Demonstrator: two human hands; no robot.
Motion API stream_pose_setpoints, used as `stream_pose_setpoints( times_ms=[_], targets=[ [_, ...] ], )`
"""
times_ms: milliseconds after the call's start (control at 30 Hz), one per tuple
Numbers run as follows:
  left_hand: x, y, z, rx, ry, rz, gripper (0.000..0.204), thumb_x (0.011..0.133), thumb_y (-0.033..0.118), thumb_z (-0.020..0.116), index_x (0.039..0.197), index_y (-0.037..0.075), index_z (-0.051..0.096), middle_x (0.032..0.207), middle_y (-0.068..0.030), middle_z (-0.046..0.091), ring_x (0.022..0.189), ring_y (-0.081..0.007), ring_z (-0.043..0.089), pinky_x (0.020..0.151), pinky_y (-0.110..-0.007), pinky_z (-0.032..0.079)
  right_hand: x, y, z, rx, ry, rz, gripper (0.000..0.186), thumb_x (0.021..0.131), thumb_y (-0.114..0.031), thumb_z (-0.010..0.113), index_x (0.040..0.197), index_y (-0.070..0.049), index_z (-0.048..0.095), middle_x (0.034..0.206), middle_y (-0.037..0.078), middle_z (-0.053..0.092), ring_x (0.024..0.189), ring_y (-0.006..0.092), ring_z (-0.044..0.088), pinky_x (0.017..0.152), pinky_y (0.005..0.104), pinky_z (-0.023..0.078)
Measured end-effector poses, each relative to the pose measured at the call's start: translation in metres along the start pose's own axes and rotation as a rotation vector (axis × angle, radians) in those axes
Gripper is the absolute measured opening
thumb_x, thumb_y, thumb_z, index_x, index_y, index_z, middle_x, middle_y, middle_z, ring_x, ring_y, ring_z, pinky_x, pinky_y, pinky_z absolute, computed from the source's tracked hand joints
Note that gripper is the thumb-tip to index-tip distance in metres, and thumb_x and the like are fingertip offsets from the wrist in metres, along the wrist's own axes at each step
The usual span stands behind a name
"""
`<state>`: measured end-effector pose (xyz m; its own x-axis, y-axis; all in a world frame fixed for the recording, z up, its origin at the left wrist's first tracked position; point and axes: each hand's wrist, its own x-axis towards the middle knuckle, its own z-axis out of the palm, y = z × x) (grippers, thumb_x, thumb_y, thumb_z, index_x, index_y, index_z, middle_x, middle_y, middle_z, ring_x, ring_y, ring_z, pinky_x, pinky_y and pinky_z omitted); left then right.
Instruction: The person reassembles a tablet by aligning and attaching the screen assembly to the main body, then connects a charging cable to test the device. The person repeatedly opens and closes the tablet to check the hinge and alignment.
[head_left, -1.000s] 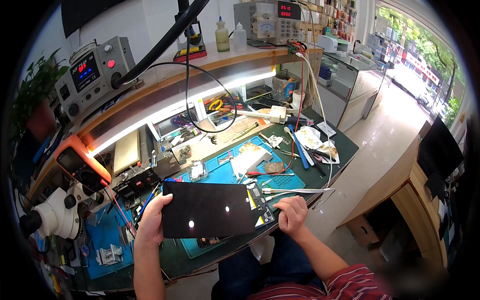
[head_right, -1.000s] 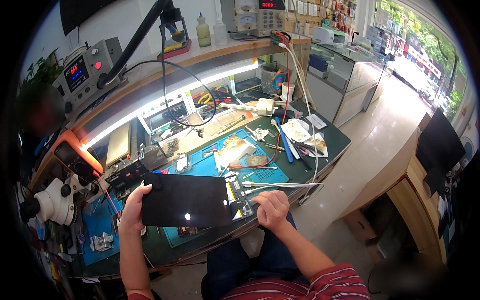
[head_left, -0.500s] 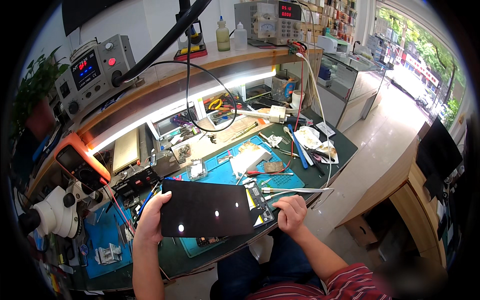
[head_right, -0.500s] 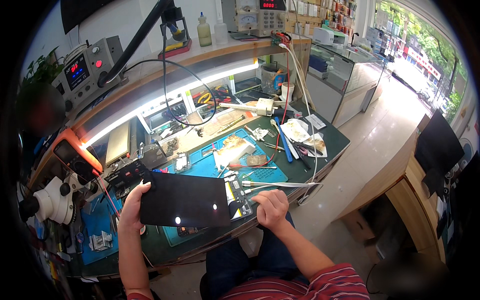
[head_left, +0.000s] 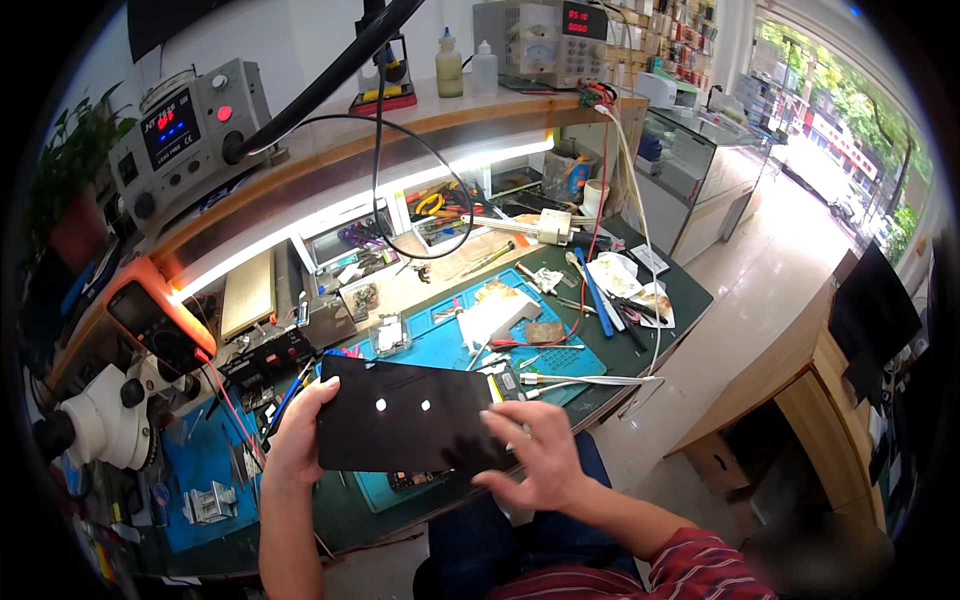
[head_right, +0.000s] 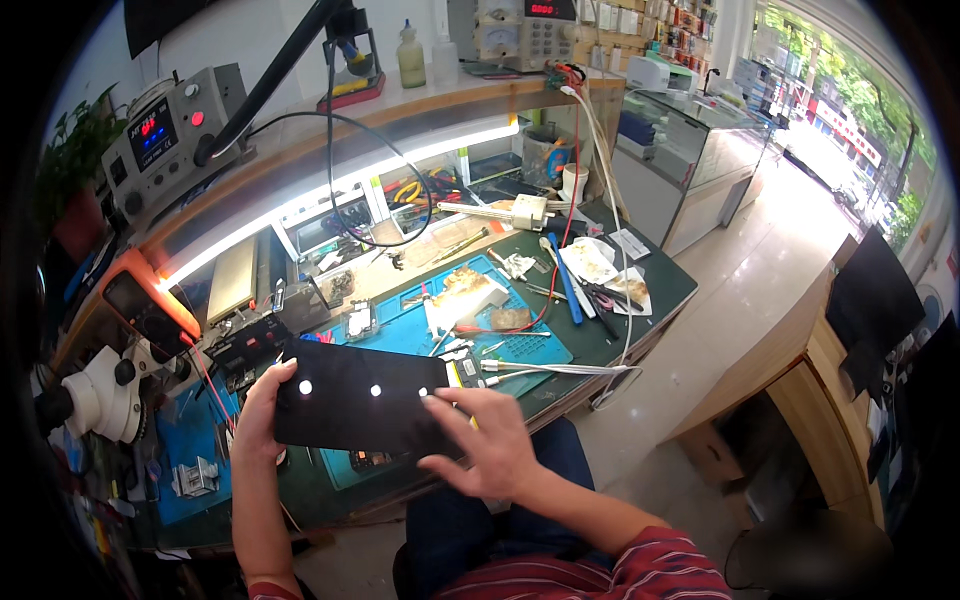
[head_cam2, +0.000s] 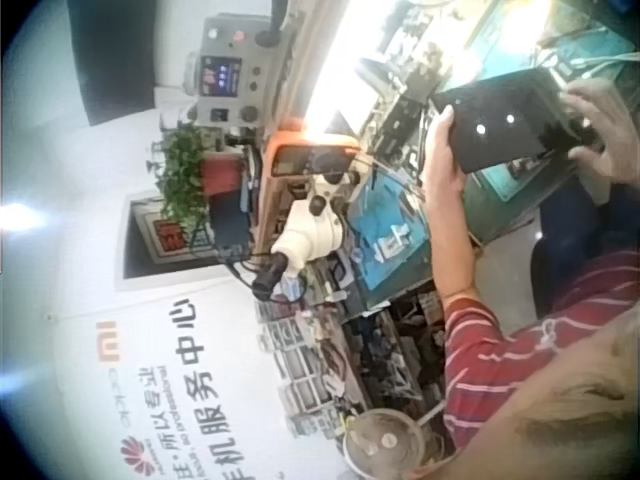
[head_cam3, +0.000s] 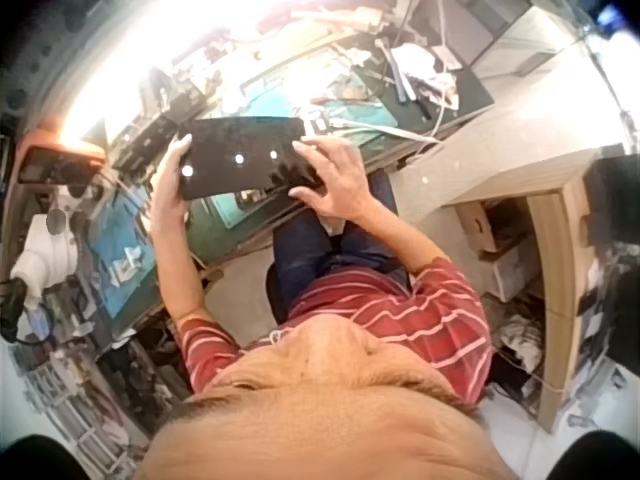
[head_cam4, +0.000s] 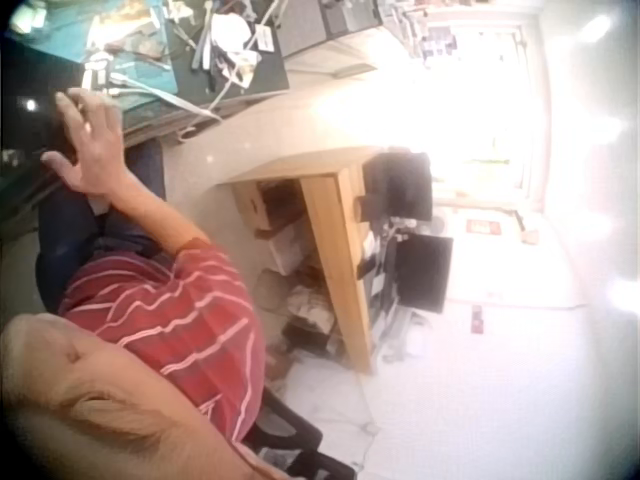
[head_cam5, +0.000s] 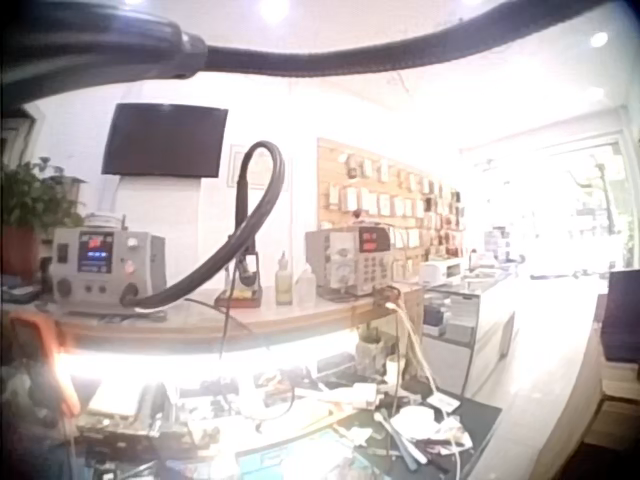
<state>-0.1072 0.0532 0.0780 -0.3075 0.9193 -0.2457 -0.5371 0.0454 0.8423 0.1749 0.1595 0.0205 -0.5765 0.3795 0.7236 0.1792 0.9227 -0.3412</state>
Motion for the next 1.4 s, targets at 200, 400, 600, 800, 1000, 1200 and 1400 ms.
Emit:
stream_pose_setpoints(
  times_ms=[200, 400, 600, 800, 1000, 1200, 1400],
  targets=[
    [0.007, -0.003, 0.012, 0.008, -0.147, 0.009, 0.046, 0.100, 0.019, 0.053, 0.143, 0.006, 0.045, 0.121, -0.0083, 0.062, 0.109, -0.0166, 0.063, 0.095, -0.033, 0.052, 0.039, -0.032, 0.020, -0.093, -0.241, -0.039, 0.074, 0.070, -0.018, 0.079, 0.138, -0.006, 0.054, 0.139, 0.017, 0.051, 0.115, 0.0328, 0.055, 0.096, 0.0415, 0.044],
    [0.003, -0.008, 0.009, 0.099, -0.193, 0.003, 0.053, 0.104, 0.042, 0.049, 0.145, 0.009, 0.045, 0.123, -0.0057, 0.060, 0.109, -0.0160, 0.061, 0.093, -0.034, 0.051, 0.043, -0.025, 0.040, -0.272, -0.171, -0.111, 0.071, 0.058, -0.002, 0.070, 0.129, -0.003, 0.061, 0.115, 0.009, 0.060, 0.088, 0.0252, 0.060, 0.075, 0.0340, 0.052],
    [0.001, -0.012, 0.011, 0.156, -0.216, 0.090, 0.082, 0.099, 0.066, 0.034, 0.149, 0.001, 0.033, 0.134, -0.0148, 0.052, 0.116, -0.0198, 0.055, 0.083, -0.036, 0.057, 0.043, -0.023, 0.046, -0.235, -0.080, -0.081, 0.049, 0.080, 0.001, 0.062, 0.129, 0.002, 0.059, 0.116, 0.017, 0.063, 0.093, 0.0342, 0.062, 0.080, 0.0399, 0.052],
    [0.015, -0.025, 0.001, 0.433, -0.142, 0.288, 0.058, 0.102, 0.029, 0.057, 0.145, -0.003, 0.035, 0.121, -0.0152, 0.061, 0.096, -0.0158, 0.065, 0.073, -0.026, 0.058, 0.039, -0.023, 0.052, -0.167, 0.000, -0.007, 0.052, 0.081, -0.004, 0.060, 0.132, 0.004, 0.056, 0.115, 0.020, 0.062, 0.096, 0.0354, 0.063, 0.082, 0.0408, 0.053],
    [0.018, -0.032, 0.001, 0.727, -0.089, 0.358, 0.049, 0.102, 0.020, 0.055, 0.144, 0.000, 0.040, 0.120, -0.0154, 0.063, 0.095, -0.0159, 0.066, 0.075, -0.029, 0.056, 0.023, -0.021, 0.060, 0.039, 0.134, 0.162, 0.023, 0.096, -0.008, 0.055, 0.112, 0.007, 0.059, 0.099, 0.021, 0.061, 0.082, 0.0368, 0.062, 0.074, 0.0406, 0.050],
    [0.016, -0.037, 0.006, 0.932, -0.013, 0.462, 0.040, 0.097, 0.010, 0.058, 0.134, -0.002, 0.050, 0.106, -0.0144, 0.070, 0.090, -0.0190, 0.069, 0.077, -0.032, 0.056, 0.024, -0.024, 0.062, 0.276, 0.266, 0.318, 0.021, 0.101, -0.011, 0.052, 0.107, 0.008, 0.059, 0.094, 0.015, 0.063, 0.081, 0.0255, 0.061, 0.072, 0.0350, 0.047],
    [0.016, -0.052, -0.006, 1.033, 0.029, 0.506, 0.037, 0.094, 0.005, 0.059, 0.130, 0.000, 0.053, 0.101, -0.0150, 0.071, 0.087, -0.0227, 0.070, 0.076, -0.034, 0.056, 0.015, -0.025, 0.056, 0.278, 0.321, 0.442, 0.016, 0.095, -0.009, 0.060, 0.102, 0.006, 0.062, 0.092, 0.013, 0.066, 0.078, 0.0222, 0.063, 0.070, 0.0344, 0.049]
  ],
)
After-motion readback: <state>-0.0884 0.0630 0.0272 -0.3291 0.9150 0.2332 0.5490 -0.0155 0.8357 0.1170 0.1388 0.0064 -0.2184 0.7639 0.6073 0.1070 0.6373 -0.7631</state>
